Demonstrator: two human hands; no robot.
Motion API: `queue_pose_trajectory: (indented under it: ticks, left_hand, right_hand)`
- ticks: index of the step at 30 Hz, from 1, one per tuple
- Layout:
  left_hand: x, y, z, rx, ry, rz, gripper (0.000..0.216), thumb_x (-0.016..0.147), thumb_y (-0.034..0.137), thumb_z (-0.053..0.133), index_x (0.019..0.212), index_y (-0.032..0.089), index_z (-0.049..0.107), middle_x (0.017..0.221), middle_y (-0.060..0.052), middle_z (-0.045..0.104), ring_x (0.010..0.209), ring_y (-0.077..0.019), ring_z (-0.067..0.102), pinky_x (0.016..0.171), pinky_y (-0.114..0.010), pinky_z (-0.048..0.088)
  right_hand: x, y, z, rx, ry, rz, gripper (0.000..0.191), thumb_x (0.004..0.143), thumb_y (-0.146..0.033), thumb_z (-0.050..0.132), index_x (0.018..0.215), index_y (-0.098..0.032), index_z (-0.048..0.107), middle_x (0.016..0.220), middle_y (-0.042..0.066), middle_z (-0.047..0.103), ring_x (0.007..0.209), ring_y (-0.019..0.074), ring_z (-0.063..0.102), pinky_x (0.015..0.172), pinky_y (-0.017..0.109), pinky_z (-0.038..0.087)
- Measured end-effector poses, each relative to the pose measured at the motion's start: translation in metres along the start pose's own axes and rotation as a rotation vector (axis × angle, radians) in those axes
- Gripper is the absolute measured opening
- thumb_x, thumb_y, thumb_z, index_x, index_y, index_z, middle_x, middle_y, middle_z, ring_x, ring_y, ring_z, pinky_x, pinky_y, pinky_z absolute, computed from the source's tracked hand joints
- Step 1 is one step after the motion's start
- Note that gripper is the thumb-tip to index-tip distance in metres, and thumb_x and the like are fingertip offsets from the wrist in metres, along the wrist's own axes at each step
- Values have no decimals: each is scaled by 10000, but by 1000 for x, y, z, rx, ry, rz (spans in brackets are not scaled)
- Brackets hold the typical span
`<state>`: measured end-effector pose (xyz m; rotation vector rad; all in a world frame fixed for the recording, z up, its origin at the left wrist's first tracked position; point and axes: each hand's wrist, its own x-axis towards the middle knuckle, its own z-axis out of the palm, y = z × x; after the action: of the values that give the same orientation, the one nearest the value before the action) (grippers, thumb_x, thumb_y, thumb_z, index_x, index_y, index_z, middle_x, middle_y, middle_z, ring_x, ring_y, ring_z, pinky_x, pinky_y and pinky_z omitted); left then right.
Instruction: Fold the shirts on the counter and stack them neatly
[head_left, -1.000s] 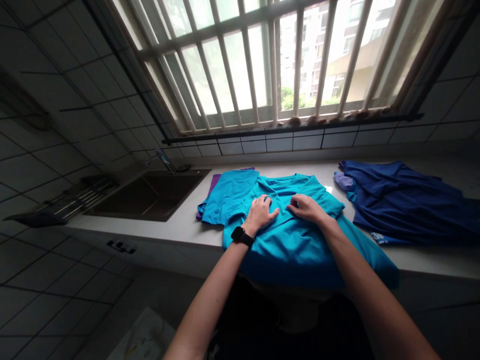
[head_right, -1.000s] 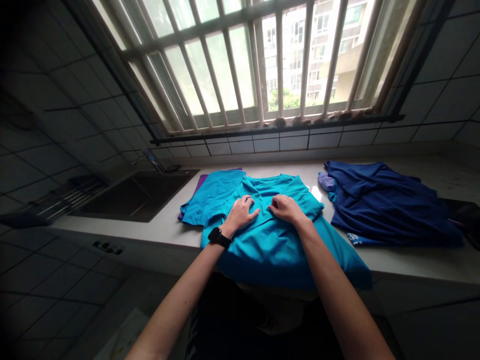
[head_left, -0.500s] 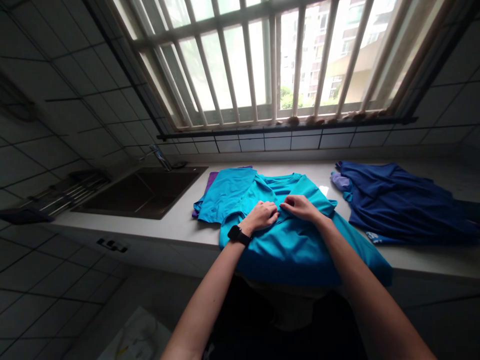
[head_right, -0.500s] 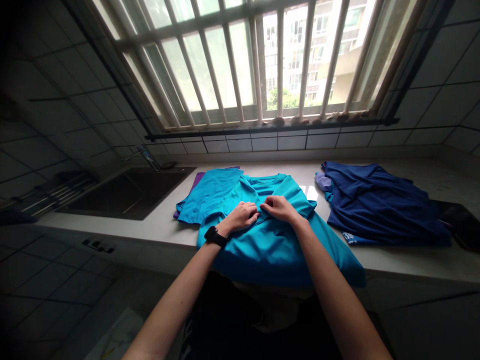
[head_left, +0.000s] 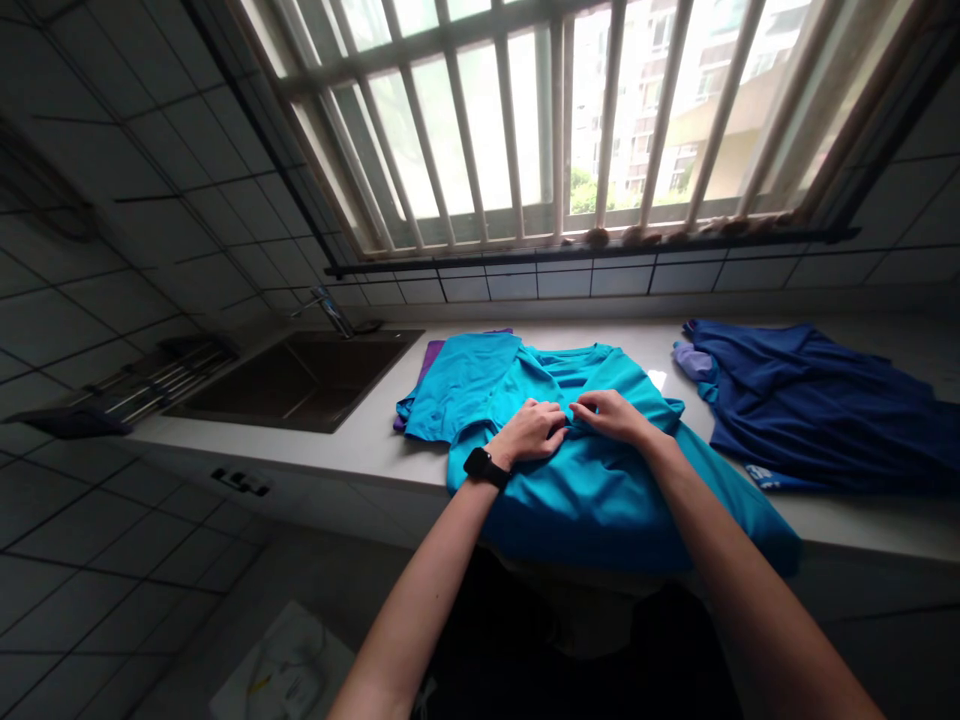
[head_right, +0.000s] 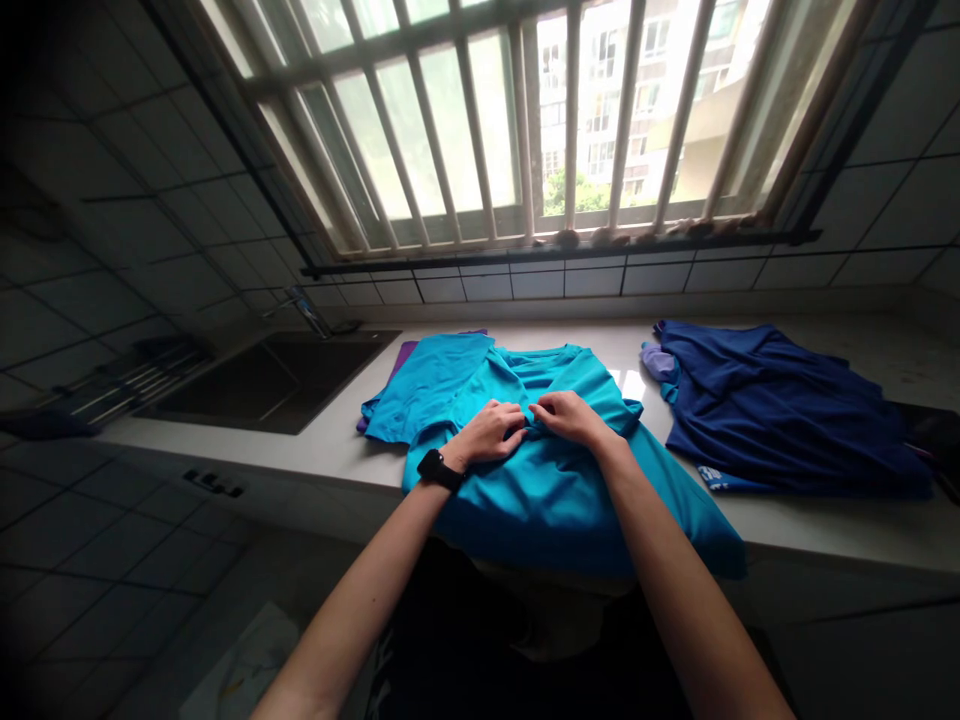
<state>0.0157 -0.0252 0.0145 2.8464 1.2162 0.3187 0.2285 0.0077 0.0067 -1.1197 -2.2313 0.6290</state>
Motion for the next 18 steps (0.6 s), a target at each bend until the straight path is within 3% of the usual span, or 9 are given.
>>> queue_pose_trajectory:
  ticks: [7,14,18]
  left_hand:
    - [3,-2,5,-44,128,-159,301,1075,324,381,960,179,619,908,-66,685,837,-208,632,886,-362,454]
    - [-1,-1,1,-142,93,-42,213,941,390,648,882,189,608,882,-25,705,797,-179,621,836,-338,423]
    - [-3,-1,3,-162,121,-20,170,924,352,656,939,184,638,869,-17,700,774,-167,613,816,-328,414]
  right_hand:
    - [-1,-7,-6,16,101,71,389,1002,-395,458,733,-205,665,686,42,738,657,175,653,687,269,441]
    - [0,-2,-4,-59,73,46,429,991,-387,485,643,-192,641,653,37,700,614,152,589,631,269,386]
    - [0,2,-2,-121,12,-44,332,931,-344,577,664,-174,674,656,28,664,625,146,550,609,273,354]
